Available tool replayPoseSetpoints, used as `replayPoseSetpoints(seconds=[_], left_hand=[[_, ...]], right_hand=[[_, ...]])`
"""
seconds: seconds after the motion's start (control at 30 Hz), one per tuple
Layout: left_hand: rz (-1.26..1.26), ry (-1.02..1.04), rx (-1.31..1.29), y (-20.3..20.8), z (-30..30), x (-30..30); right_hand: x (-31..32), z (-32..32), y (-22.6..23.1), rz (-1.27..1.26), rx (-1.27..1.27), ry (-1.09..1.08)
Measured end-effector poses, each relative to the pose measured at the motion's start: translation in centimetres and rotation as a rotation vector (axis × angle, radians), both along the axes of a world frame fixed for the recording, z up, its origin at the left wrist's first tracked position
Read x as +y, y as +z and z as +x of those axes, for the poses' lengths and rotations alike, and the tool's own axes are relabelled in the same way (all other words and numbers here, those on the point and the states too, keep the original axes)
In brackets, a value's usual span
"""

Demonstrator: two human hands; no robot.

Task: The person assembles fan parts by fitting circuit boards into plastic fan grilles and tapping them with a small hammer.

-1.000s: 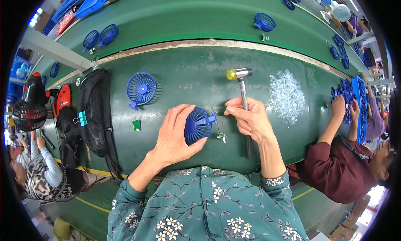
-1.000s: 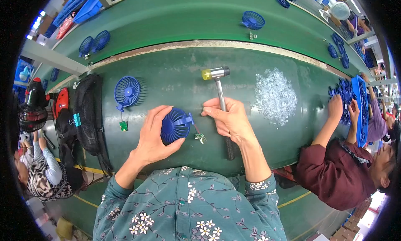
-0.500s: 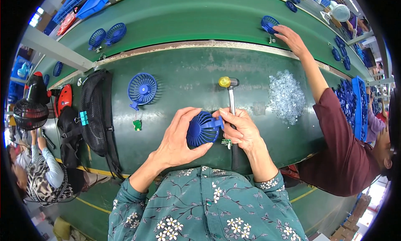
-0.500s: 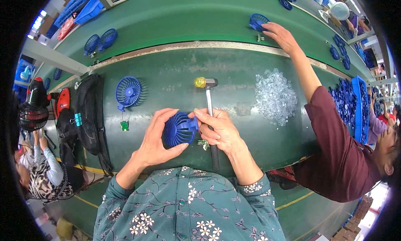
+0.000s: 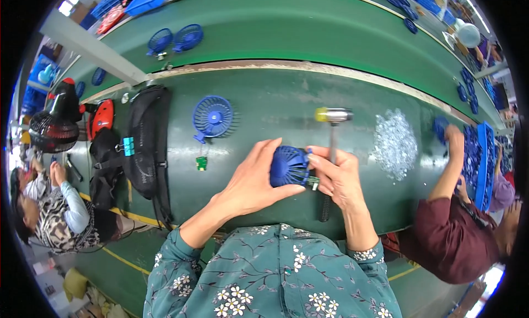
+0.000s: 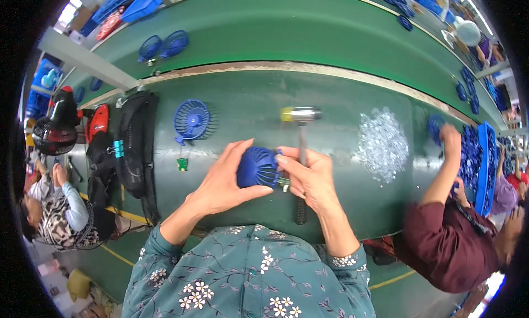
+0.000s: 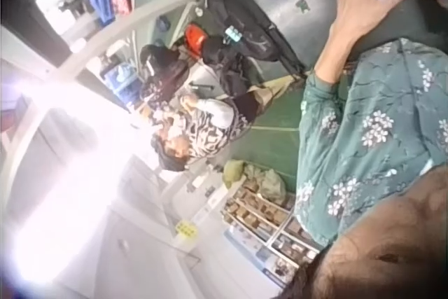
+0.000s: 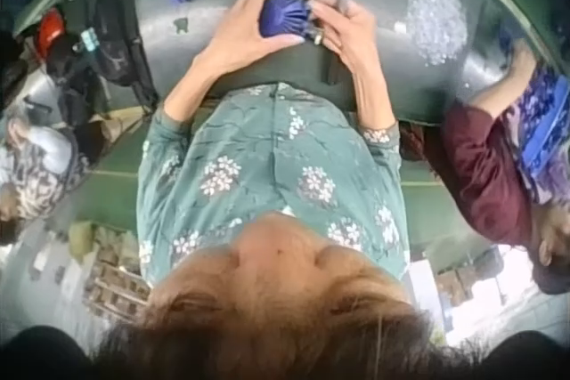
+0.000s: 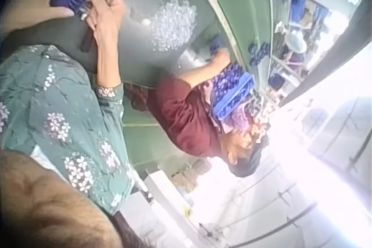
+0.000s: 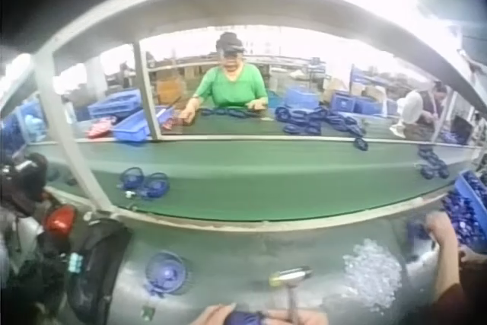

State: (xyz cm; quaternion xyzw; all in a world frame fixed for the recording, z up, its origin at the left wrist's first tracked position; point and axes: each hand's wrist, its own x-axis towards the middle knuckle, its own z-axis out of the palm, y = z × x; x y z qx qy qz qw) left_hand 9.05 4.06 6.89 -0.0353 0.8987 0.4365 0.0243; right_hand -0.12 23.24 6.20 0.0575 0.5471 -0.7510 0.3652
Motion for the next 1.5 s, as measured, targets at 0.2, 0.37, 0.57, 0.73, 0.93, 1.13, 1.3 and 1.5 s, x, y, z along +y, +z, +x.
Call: replayPoseSetpoints(seconds=[0.2,0.37,0.57,0.73,0.93,1.13,1.3,1.5], left_hand=[[0.318,0.041,0.026,0.3,-5.0,-2.9],[-0.112,0.149,0.457,2.3,-11.1,-6.3],[-0.780,0.565,0.388,-2.4,-14.6,-19.2],[-0.806,0.544,-0.092,-4.3,-14.9,-24.6],[-0.427,0.393,0.232,-2.7,-12.9,-16.9],[-0.223,0.026,0.298,-1.1,-4.1,-6.4],[-0.242,-0.204,0.194,0.2,1.2,-1.0],[-0.066,-0.272,0.146,-2.0,3.7,0.1]], right_hand=[[-0.9,-0.6,1.4,0.150,0.340,-0.181],[-1.1,-1.1,2.5,0.271,0.576,-0.295],[0.4,-0.4,1.1,0.254,0.447,-0.256],[0.1,-0.4,-0.1,0.184,0.289,-0.147],[-0.1,-1.1,0.0,0.284,0.307,-0.083],[-0.3,-2.7,0.2,0.464,0.416,-0.035],[-1.2,-3.6,-0.4,0.583,0.602,0.115],[-2.1,-3.1,-2.1,0.572,0.583,0.314]])
